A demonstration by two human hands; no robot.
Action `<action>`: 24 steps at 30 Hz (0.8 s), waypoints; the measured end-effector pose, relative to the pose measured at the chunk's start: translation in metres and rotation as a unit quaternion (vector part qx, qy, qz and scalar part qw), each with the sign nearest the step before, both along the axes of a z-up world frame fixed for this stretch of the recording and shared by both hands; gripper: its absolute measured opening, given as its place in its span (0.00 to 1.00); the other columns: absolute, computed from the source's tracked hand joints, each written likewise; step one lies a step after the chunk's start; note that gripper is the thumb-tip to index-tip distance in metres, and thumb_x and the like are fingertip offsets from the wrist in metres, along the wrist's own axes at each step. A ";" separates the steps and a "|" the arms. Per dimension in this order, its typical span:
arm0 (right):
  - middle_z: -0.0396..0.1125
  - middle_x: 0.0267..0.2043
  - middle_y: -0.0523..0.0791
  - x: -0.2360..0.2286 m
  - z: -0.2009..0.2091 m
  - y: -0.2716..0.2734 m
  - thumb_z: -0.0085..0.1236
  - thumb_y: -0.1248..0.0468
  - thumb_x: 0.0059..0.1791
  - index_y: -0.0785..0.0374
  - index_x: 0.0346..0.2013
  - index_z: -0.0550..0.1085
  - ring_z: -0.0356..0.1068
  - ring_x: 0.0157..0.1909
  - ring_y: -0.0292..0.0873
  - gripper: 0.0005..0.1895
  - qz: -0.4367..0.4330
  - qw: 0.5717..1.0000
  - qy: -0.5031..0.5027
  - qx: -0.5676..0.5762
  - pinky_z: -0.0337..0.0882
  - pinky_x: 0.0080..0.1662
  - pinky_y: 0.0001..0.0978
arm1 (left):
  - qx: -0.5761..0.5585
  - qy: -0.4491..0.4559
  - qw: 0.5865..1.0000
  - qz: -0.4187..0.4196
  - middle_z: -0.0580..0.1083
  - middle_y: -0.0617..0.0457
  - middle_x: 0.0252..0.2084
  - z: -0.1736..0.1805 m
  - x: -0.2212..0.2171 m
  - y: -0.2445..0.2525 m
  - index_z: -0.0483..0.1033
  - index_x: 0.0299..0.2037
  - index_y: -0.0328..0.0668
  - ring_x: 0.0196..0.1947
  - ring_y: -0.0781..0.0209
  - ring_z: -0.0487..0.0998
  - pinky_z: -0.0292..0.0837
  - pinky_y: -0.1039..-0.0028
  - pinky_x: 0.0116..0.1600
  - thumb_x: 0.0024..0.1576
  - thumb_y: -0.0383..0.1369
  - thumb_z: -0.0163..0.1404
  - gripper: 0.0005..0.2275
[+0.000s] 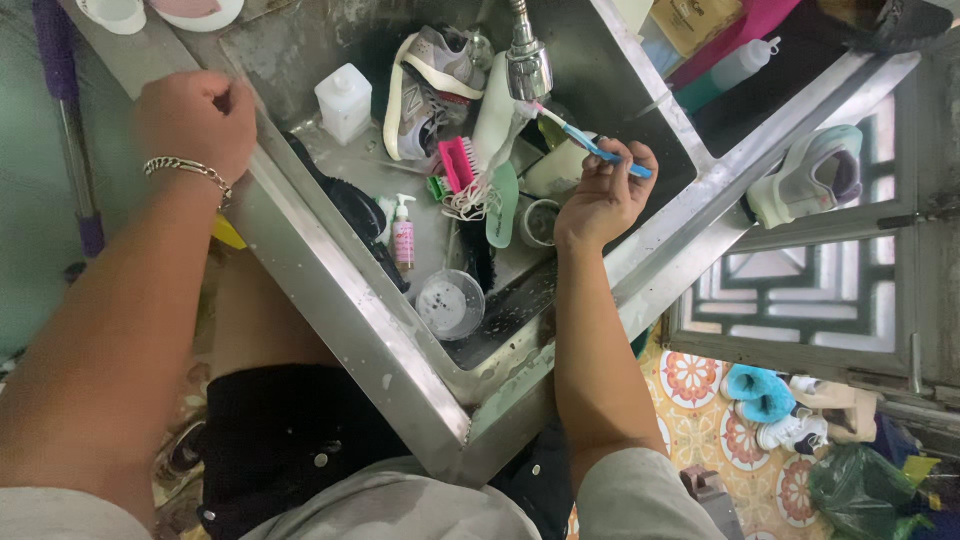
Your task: The person washes shoes and insoles in a sink with water, applying soap from a bottle and using a pink brush and a toothbrush to scrub the surfaces.
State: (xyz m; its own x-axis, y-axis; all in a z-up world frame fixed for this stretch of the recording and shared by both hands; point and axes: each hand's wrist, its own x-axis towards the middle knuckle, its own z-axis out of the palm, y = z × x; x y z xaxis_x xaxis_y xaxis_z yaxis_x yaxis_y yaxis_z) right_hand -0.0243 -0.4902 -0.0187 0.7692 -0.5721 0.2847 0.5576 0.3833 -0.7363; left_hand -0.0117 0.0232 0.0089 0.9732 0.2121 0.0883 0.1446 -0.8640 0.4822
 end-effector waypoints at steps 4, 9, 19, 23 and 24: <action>0.83 0.51 0.55 -0.001 0.000 -0.001 0.64 0.63 0.68 0.58 0.60 0.77 0.80 0.46 0.47 0.07 -0.001 1.000 0.003 -0.005 0.79 0.49 0.40 | 0.027 -0.031 0.999 -0.020 0.57 0.58 0.26 -0.012 0.002 0.006 0.61 0.30 0.47 0.30 0.58 0.55 0.49 0.59 0.35 0.91 0.34 0.66 0.33; 0.82 0.50 0.57 0.008 -0.011 -0.006 0.63 0.65 0.67 0.60 0.58 0.78 0.80 0.48 0.46 0.06 0.001 1.000 -0.014 0.015 0.76 0.48 0.35 | 0.140 -0.114 0.983 -0.035 0.75 0.37 0.28 -0.059 0.020 0.028 0.79 0.32 0.45 0.24 0.40 0.68 0.63 0.46 0.32 0.84 0.43 0.66 0.25; 0.82 0.46 0.51 0.014 -0.019 0.005 0.59 0.67 0.69 0.60 0.53 0.81 0.80 0.44 0.45 0.04 -0.031 0.993 0.064 -0.096 0.77 0.45 0.36 | 0.010 0.002 1.000 -0.013 0.57 0.59 0.25 -0.023 0.006 0.012 0.60 0.30 0.46 0.29 0.59 0.54 0.49 0.60 0.36 0.94 0.35 0.63 0.35; 0.79 0.57 0.49 0.022 -0.024 0.038 0.52 0.72 0.60 0.55 0.66 0.75 0.82 0.53 0.50 0.19 0.025 0.807 0.412 -0.422 0.85 0.52 0.46 | 0.056 -0.067 0.996 -0.028 0.63 0.55 0.26 -0.029 0.007 0.015 0.68 0.31 0.45 0.29 0.55 0.59 0.53 0.55 0.33 0.90 0.38 0.67 0.30; 0.79 0.68 0.56 0.018 -0.002 0.061 0.42 0.80 0.56 0.59 0.78 0.71 0.83 0.61 0.57 0.36 0.131 0.688 0.533 -0.476 0.89 0.53 0.51 | 0.015 -0.023 1.000 -0.012 0.56 0.58 0.25 -0.017 0.004 0.010 0.61 0.30 0.45 0.29 0.57 0.54 0.47 0.58 0.34 0.93 0.36 0.64 0.34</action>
State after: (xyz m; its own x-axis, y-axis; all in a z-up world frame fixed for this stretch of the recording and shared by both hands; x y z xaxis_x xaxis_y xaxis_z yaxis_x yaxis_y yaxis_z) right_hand -0.0068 -0.4294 -0.0207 0.8724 -0.3183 -0.3709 -0.4888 -0.5700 -0.6605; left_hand -0.0081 0.0331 -0.0084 0.9728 0.1857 0.1382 0.1027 -0.8814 0.4610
